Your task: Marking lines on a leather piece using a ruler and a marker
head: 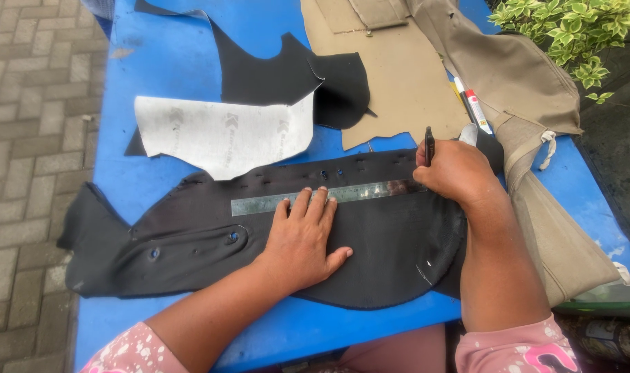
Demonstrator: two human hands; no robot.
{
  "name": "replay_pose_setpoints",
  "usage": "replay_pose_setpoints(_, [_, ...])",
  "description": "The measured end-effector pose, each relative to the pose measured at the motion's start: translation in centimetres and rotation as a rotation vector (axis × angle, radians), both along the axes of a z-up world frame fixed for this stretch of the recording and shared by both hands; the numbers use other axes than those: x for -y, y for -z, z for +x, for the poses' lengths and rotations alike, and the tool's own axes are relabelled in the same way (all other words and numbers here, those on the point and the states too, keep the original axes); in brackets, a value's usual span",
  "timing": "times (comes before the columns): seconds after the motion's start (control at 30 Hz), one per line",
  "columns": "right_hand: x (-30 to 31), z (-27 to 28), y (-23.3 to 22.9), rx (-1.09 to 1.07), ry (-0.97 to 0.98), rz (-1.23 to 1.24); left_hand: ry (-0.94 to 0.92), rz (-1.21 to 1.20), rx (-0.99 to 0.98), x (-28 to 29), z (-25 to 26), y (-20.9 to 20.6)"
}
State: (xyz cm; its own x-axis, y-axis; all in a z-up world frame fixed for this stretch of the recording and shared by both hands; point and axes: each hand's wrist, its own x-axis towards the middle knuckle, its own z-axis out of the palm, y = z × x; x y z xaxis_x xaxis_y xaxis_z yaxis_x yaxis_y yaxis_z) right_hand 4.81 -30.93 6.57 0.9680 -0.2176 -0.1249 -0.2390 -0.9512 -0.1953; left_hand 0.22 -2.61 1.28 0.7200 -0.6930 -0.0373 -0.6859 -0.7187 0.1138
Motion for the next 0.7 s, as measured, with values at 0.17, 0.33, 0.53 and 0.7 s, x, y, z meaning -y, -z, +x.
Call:
replay_pose_setpoints(0.17, [-1.8, -0.4, -0.7, -0.02, -0.054, -0.08, -0.005, -0.01, 0.0, 0.0, 0.0, 0.0])
replay_pose_setpoints(0.33, [-4.6, -1.3, -1.1, -0.002, -0.118, -0.007, -0.005, -0.009, 0.007, -0.1, 0.0, 0.2])
replay_pose_setpoints(0.53, [-7.4, -1.5, 0.0, 0.105, -0.26, 0.194, -0.008, -0.018, 0.002, -0.1, 0.0, 0.4])
replay_pose_setpoints(0.7, [-7.9, -1.1, 1.3, 0.142, -0.311, 0.52, 0.002, -0.006, 0.017, -0.1, 0.0, 0.3])
